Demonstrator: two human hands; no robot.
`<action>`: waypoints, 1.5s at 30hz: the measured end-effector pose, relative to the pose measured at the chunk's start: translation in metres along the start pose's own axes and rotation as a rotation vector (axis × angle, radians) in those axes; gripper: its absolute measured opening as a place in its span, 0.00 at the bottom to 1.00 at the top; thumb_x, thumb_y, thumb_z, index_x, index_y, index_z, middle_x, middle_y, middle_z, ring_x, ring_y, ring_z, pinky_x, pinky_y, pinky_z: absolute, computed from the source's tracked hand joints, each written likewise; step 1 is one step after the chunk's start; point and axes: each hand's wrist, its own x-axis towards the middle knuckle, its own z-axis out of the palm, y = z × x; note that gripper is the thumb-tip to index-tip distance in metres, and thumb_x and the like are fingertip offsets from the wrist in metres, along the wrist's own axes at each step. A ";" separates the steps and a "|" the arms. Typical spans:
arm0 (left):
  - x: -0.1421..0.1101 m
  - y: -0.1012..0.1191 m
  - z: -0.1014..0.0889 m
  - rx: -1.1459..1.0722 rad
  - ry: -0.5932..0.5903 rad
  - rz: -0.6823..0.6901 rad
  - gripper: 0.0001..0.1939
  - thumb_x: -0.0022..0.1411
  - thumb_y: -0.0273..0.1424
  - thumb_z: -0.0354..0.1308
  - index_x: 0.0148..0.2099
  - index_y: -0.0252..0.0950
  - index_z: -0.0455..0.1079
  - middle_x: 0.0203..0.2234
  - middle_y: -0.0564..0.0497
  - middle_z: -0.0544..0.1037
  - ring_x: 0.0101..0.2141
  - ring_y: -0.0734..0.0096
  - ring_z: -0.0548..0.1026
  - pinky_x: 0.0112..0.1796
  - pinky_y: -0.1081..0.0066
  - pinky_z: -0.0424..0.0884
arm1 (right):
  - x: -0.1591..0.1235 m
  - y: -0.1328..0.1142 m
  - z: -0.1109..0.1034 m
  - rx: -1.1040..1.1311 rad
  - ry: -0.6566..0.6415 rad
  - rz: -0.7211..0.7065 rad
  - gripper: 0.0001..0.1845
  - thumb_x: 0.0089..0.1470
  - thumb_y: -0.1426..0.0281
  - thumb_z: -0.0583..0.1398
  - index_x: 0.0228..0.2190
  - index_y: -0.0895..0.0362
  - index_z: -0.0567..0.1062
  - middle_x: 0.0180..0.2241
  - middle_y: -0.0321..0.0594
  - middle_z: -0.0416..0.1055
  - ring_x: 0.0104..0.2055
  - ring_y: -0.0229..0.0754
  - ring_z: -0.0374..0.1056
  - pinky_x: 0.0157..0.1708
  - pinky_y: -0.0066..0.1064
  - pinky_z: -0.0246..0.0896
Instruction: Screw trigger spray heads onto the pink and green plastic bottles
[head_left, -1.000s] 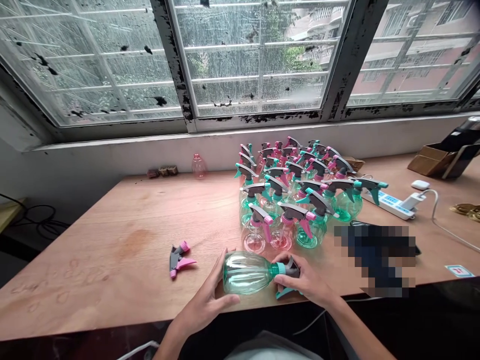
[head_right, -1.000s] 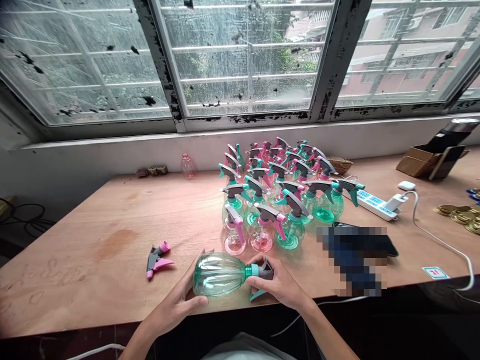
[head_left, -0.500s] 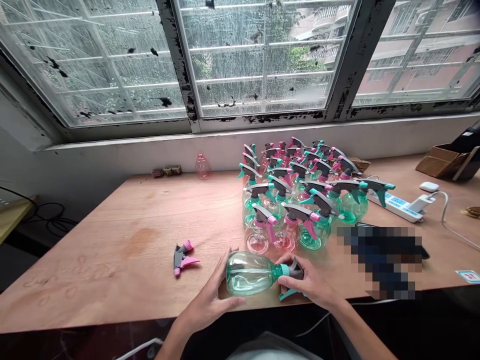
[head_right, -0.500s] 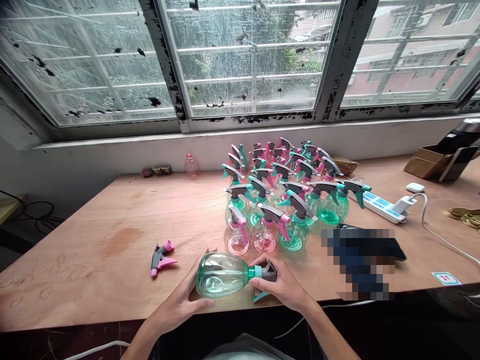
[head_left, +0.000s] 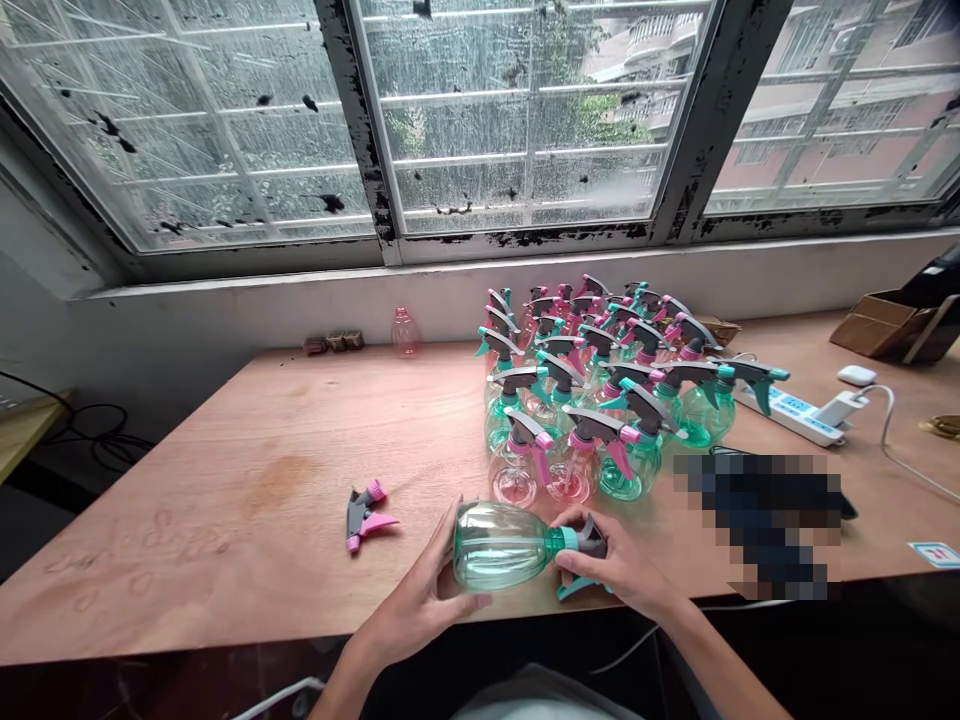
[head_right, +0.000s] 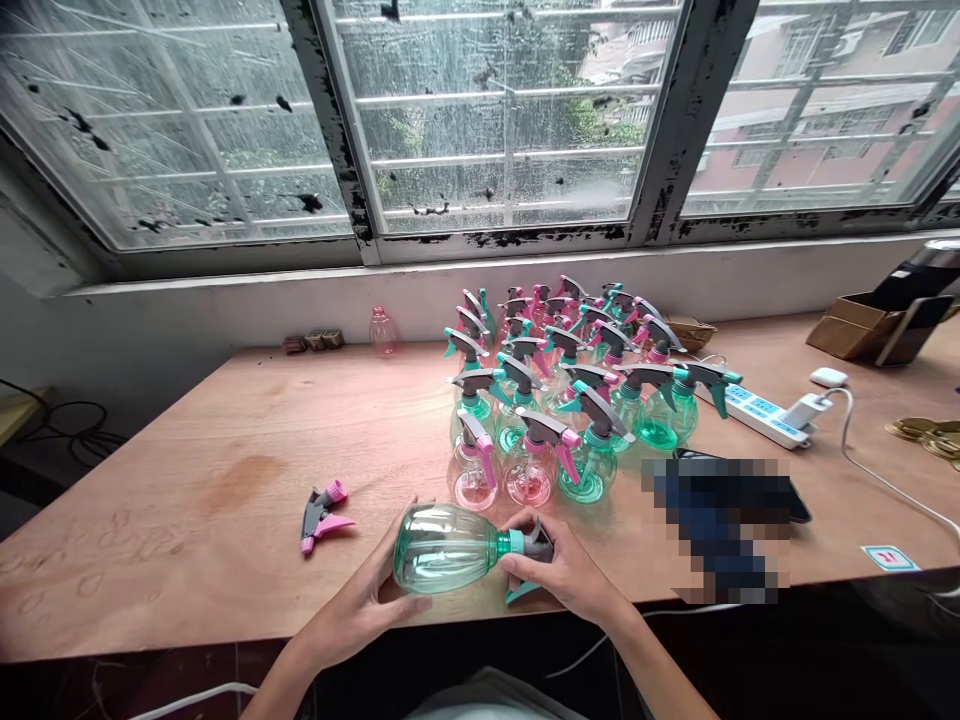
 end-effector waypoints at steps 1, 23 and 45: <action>0.000 0.000 0.000 0.001 -0.001 0.005 0.54 0.66 0.35 0.67 0.79 0.51 0.32 0.78 0.48 0.42 0.75 0.49 0.48 0.72 0.52 0.47 | 0.000 0.000 0.000 0.004 -0.001 -0.002 0.19 0.55 0.59 0.73 0.39 0.55 0.74 0.25 0.30 0.74 0.27 0.40 0.74 0.33 0.36 0.75; 0.001 0.000 -0.002 -0.028 -0.012 0.024 0.51 0.68 0.35 0.65 0.78 0.58 0.34 0.78 0.54 0.41 0.75 0.53 0.46 0.72 0.55 0.46 | 0.001 -0.001 -0.001 0.016 -0.020 -0.008 0.18 0.55 0.61 0.73 0.39 0.56 0.74 0.26 0.30 0.74 0.28 0.38 0.73 0.33 0.32 0.73; 0.004 -0.001 -0.002 -0.051 0.007 0.010 0.58 0.63 0.34 0.71 0.78 0.54 0.32 0.78 0.50 0.40 0.76 0.50 0.43 0.72 0.54 0.48 | 0.002 -0.003 0.001 0.018 0.001 -0.013 0.18 0.53 0.60 0.73 0.39 0.56 0.75 0.26 0.29 0.74 0.27 0.37 0.73 0.31 0.31 0.73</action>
